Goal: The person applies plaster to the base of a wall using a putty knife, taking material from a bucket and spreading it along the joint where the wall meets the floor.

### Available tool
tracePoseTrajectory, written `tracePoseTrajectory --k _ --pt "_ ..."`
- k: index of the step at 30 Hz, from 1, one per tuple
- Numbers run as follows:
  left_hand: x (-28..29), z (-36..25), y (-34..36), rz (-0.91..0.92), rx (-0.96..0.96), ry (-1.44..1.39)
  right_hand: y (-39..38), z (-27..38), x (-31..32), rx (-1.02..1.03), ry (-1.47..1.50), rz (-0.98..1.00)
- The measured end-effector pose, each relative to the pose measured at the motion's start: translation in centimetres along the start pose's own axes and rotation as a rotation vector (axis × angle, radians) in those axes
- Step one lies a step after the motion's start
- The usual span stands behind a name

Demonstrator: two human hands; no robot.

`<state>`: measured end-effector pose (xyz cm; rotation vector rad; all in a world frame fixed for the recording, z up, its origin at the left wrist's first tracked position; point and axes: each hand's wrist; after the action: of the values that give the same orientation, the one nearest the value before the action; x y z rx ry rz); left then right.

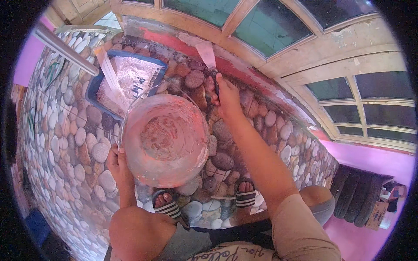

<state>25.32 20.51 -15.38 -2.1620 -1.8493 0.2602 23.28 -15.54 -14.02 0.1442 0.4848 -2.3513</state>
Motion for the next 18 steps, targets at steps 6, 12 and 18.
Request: tracePoseTrajectory --k 6,12,18 --pt "-1.1 -1.5 0.0 -0.023 -0.038 0.088 -0.4 -0.1 -2.6 -0.013 -0.01 0.043" --pt "-1.0 -1.0 0.0 -0.033 -0.044 0.046 0.9 0.0 -2.3 0.009 0.034 -0.019" --pt "-0.1 -0.1 0.2 0.013 -0.028 0.039 -2.6 -1.3 1.1 0.1 0.117 -0.178"
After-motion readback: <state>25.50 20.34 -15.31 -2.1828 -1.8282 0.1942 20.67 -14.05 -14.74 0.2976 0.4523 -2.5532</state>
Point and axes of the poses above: each hand's wrist, its own y-axis towards the middle knuckle, its own x-axis out of the back of the hand, z = x × y, and after that the axes turned 10 degrees about x, right-handed
